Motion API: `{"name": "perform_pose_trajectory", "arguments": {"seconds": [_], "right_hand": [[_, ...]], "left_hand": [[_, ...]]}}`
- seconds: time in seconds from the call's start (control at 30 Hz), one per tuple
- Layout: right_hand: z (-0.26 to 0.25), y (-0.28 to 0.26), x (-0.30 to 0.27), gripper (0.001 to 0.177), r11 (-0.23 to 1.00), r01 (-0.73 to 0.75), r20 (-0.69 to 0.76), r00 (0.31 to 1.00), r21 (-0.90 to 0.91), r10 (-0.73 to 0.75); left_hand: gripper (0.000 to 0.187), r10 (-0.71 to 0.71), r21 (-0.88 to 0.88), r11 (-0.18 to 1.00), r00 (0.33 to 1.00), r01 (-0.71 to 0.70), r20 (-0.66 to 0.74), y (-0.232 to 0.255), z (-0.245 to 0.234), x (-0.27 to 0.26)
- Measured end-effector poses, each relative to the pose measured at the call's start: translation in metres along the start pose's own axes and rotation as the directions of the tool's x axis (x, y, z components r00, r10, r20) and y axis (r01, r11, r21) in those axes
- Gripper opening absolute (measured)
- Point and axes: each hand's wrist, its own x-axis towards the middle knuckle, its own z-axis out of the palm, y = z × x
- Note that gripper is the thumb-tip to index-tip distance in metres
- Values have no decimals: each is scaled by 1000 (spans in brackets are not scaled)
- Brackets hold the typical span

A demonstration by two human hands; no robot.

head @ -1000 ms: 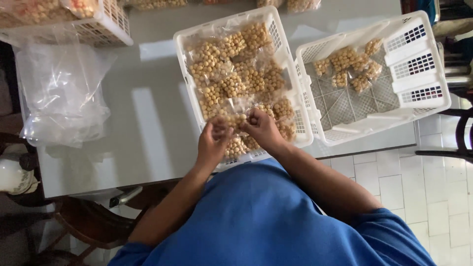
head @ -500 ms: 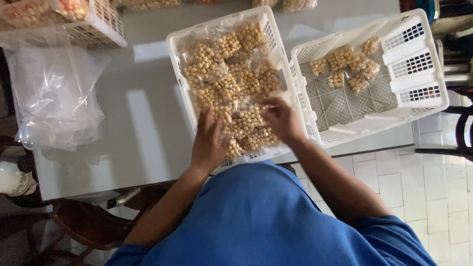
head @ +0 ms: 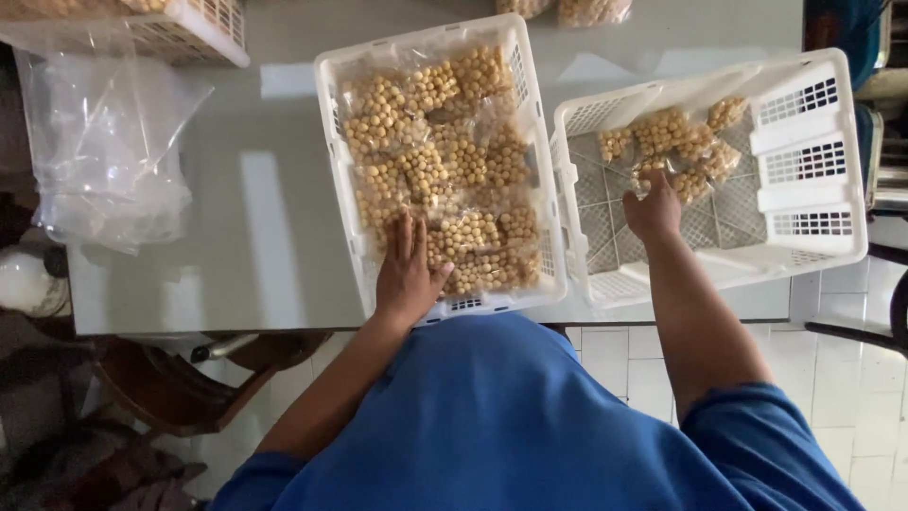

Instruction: The person organizes and sorts small plastic bags containing food items by picking them up from the table and moving them between two white plastic crates by hand.

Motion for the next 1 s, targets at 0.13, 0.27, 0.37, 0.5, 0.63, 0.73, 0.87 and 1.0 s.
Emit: {"name": "perform_pose_trajectory", "arguments": {"seconds": [0.13, 0.27, 0.37, 0.5, 0.63, 0.73, 0.87, 1.0], "right_hand": [[-28, -23, -3, 103, 939, -2, 250, 964, -345, 93], [-15, -16, 4, 95, 879, 37, 227, 970, -476, 83], [-21, -23, -3, 85, 865, -11, 219, 966, -501, 139], [5, -7, 14, 92, 842, -57, 175, 968, -537, 177], [6, -5, 18, 55, 831, -125, 86, 975, -543, 203], [16, 26, 20, 51, 842, -66, 135, 977, -536, 163], [13, 31, 1, 46, 821, -27, 134, 983, -570, 125], [-15, -14, -33, 21, 980, 39, -67, 997, 195, -26]], "left_hand": [[103, -22, 25, 999, 999, 23, -47, 2, 18, -2], [98, -47, -60, 997, 996, 43, -72, 3, 21, -2], [101, -47, -71, 997, 992, 39, -114, 5, 31, -6], [100, -46, -136, 990, 986, 25, -160, 8, 30, -7], [91, 16, -202, 978, 989, -45, -145, 9, 24, -23], [90, 45, -171, 983, 990, -68, -137, -1, 27, -27], [84, 90, -176, 978, 986, -114, -139, -10, 15, -34], [75, 223, -179, 947, 946, -268, -237, -28, 9, -33]]}}
